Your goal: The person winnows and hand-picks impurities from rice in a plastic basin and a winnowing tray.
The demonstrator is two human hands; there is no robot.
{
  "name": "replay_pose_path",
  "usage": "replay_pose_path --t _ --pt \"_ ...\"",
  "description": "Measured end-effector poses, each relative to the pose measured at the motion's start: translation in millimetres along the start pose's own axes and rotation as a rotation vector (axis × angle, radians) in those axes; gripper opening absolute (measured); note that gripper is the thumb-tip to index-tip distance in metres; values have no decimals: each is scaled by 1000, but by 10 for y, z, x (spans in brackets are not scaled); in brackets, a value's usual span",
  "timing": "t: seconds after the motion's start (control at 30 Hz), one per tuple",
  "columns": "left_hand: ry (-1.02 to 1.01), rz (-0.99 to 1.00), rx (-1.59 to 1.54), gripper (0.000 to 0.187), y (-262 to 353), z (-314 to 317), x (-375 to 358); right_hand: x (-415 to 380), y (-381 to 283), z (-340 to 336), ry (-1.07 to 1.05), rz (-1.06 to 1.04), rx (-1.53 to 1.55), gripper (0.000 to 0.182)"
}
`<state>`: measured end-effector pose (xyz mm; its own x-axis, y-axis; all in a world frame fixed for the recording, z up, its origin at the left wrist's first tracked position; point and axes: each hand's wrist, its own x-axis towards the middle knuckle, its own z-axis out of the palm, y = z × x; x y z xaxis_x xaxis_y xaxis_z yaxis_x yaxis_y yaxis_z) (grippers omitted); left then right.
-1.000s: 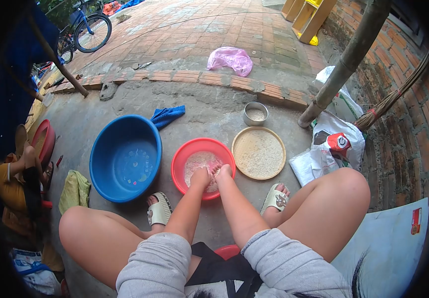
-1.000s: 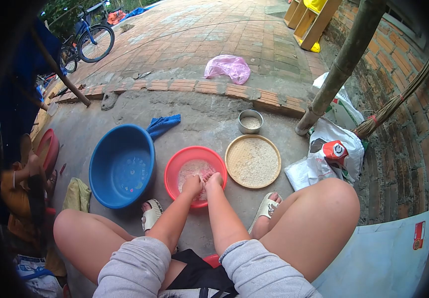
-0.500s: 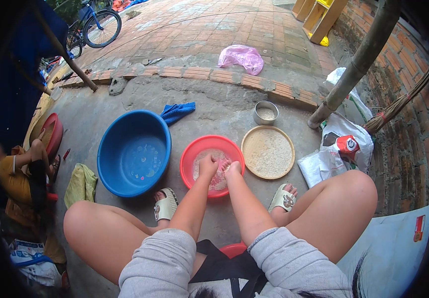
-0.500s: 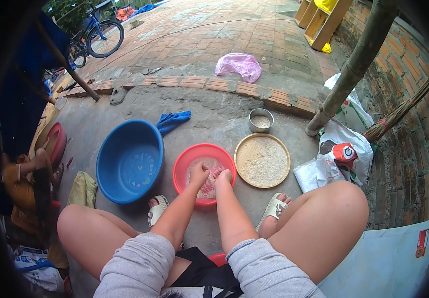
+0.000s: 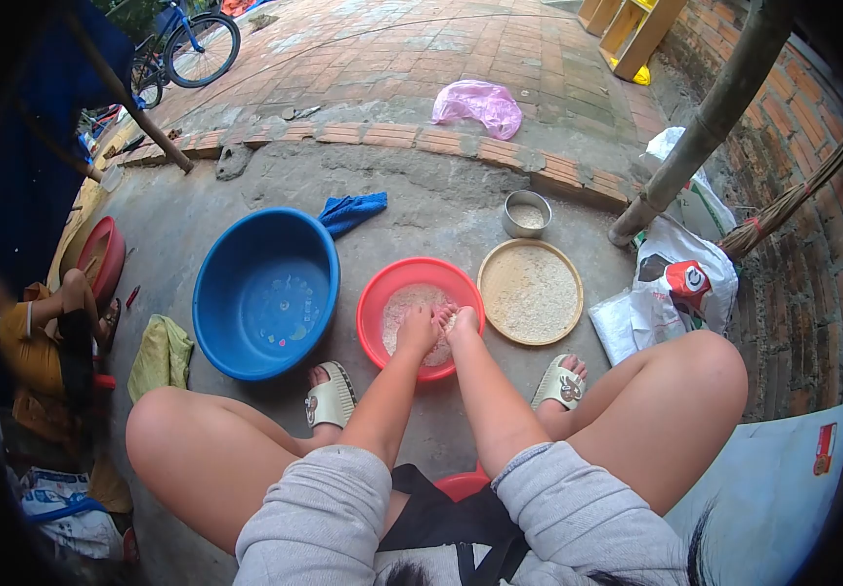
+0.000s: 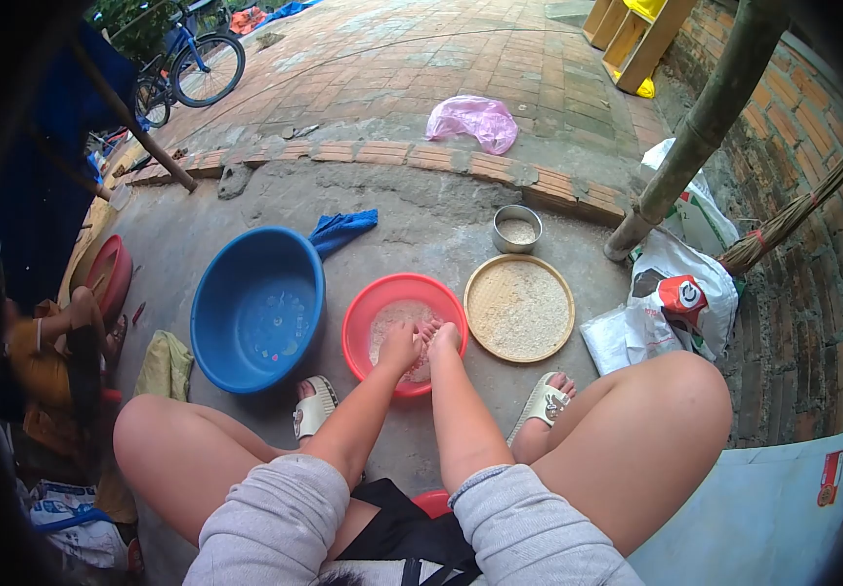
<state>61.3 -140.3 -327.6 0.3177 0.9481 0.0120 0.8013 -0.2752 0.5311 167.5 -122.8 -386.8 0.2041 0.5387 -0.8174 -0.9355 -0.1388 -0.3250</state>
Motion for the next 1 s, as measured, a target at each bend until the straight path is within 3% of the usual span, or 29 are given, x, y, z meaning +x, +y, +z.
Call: replay_pose_path --t 0.03,0.17,0.23,0.27,0.33,0.37,0.43,0.47,0.53,0.67,0.73,0.77,0.83,0.87,0.97,1.0 --pt "-80 -26 117 19 -38 54 -53 -49 -23 19 36 -6 -25 22" --pt "-215 80 88 19 -253 416 -148 -139 -34 54 57 -15 -18 23" --pt "-429 85 -48 17 -232 443 -105 -92 -20 49 58 -39 -34 24" --pt "-441 89 -40 17 -226 453 -78 -70 -19 38 64 -35 -23 24" --pt "-213 -61 -126 17 -163 402 10 89 0 -40 -18 3 -6 23" --pt "-224 -54 -118 17 -146 354 77 96 13 -42 -12 5 8 23" --pt "40 -173 -316 18 -114 231 229 -124 -13 59 178 -123 -150 23" --pt "27 -166 -307 18 -92 182 286 -188 -25 71 185 -119 -134 23" --pt "-291 -144 -662 13 -33 77 373 -145 -26 45 148 -137 -162 25" --pt "-244 21 -487 10 124 90 380 14 -14 21 160 -185 -104 26" --pt "53 -31 -305 13 84 197 376 -135 -105 47 70 -102 -134 24" --pt "42 -38 -313 13 53 232 341 -92 -110 52 84 -102 -138 24" --pt "119 -45 -20 19 2 184 275 116 -82 77 1 80 94 22" --pt "-53 -102 -12 30 -26 136 269 126 -82 110 -7 114 105 20" --pt "-24 -71 198 42 -233 402 229 17 -190 403 -47 181 201 20" --pt "-137 -68 229 55 -293 476 227 -21 -238 520 -39 181 194 20"
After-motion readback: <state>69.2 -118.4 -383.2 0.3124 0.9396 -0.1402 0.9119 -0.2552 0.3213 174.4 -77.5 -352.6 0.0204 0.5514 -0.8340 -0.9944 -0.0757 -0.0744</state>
